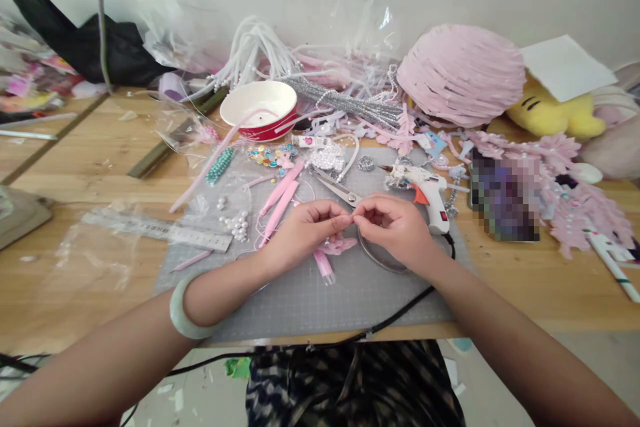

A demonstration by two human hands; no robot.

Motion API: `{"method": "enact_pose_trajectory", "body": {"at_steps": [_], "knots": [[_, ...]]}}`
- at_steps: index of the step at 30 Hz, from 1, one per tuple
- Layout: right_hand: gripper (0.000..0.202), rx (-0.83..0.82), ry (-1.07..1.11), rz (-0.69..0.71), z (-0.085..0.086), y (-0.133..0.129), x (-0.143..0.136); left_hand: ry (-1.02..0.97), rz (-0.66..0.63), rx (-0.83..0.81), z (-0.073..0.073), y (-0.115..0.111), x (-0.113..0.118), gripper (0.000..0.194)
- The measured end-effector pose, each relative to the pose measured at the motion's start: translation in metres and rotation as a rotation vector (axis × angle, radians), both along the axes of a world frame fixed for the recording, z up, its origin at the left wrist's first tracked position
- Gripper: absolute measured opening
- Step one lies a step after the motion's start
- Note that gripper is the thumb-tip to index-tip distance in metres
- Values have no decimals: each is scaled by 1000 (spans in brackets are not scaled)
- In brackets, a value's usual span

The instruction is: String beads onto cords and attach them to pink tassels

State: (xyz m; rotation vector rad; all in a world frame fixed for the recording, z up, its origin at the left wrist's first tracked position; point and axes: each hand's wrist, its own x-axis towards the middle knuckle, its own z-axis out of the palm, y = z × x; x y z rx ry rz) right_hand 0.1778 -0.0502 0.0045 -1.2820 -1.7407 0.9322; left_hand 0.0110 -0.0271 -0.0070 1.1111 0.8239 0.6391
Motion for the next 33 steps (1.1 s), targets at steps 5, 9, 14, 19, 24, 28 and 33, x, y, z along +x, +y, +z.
{"method": "enact_pose_trajectory", "body": {"at_steps": [5, 9, 14, 19, 24, 28, 33], "knots": [[9, 8, 16, -33, 1, 0, -2, 4, -7, -32, 1, -1, 0, 19], [8, 18, 37, -53, -1, -1, -1, -12, -23, -32, 2, 0, 0, 19], [7, -4, 75, -49, -2, -1, -1, -29, -14, -51, 4, -1, 0, 19], [8, -12, 68, -44, 0, -2, -1, 7, -13, -73, 3, -2, 0, 18], [6, -60, 143, -48, -1, -2, -2, 30, -1, -47, 5, -3, 0, 15], [4, -92, 209, -46, -1, -2, -1, -2, 20, -58, 8, -4, 0, 14], [8, -52, 190, 44, -1, -2, 4, 39, 4, -42, 7, -5, -2, 18]]}}
